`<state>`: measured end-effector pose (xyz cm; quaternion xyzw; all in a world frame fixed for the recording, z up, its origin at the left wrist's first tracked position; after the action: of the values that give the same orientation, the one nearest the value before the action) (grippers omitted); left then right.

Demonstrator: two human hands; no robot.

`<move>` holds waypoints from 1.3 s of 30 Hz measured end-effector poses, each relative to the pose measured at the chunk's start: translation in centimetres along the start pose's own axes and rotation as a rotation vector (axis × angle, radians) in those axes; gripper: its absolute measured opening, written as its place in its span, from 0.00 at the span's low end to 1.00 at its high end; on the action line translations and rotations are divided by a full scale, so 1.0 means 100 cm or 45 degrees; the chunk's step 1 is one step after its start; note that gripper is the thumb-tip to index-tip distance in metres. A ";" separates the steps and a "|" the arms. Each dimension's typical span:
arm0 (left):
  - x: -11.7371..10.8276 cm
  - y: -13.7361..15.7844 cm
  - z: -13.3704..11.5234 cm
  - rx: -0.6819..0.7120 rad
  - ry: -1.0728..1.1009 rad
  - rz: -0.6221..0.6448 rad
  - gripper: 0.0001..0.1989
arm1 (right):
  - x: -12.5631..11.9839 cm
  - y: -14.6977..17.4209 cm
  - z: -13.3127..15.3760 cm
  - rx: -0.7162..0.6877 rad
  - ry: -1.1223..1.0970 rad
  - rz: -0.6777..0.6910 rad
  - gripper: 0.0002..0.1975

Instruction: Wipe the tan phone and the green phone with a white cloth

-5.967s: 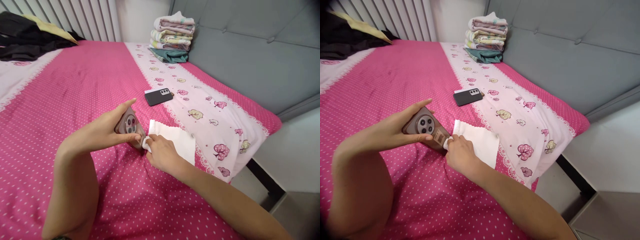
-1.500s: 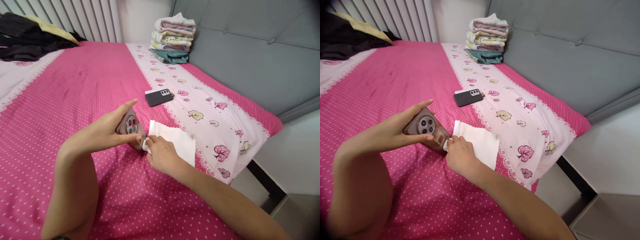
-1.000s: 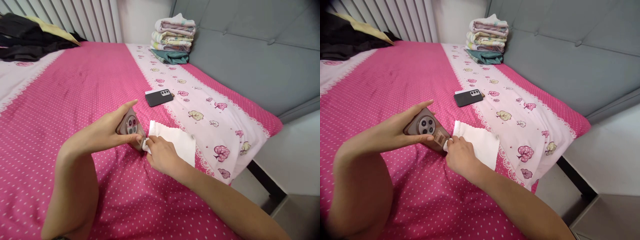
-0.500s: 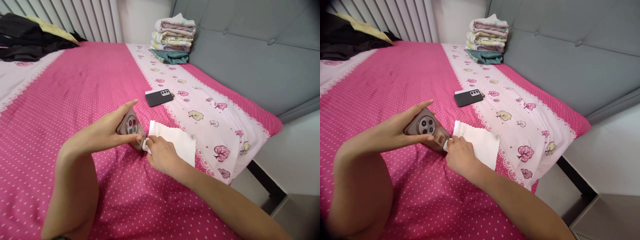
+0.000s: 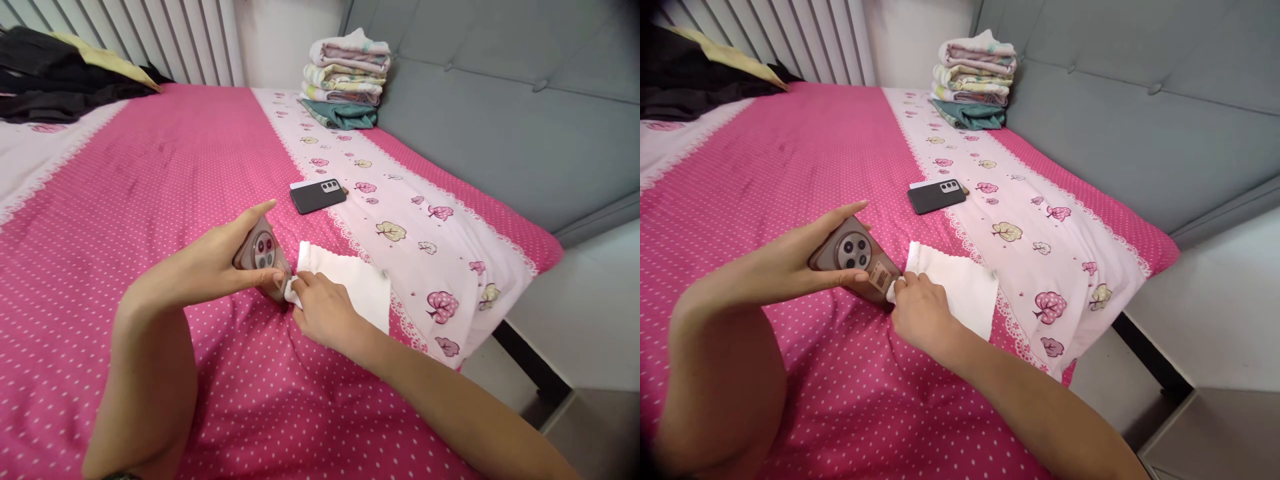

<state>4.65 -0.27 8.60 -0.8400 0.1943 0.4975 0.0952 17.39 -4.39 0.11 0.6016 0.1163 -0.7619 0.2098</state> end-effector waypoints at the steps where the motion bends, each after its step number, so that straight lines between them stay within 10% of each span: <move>1: 0.000 0.000 0.000 -0.004 0.001 0.002 0.49 | 0.000 0.000 0.000 0.002 -0.001 0.003 0.17; 39: 0.000 0.000 -0.001 -0.011 0.021 0.009 0.50 | 0.000 0.001 0.000 0.005 0.008 -0.003 0.17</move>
<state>4.70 -0.27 8.63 -0.8439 0.1959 0.4916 0.0884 17.44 -4.48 0.16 0.6042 0.1161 -0.7606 0.2074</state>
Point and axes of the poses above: each hand's wrist, its own y-axis away from the middle knuckle, its own x-axis out of the palm, z = x × y, the point moved 7 cm from there along -y, towards the middle knuckle, and after that the axes turned 5 degrees about -x, right-handed, at the moved point
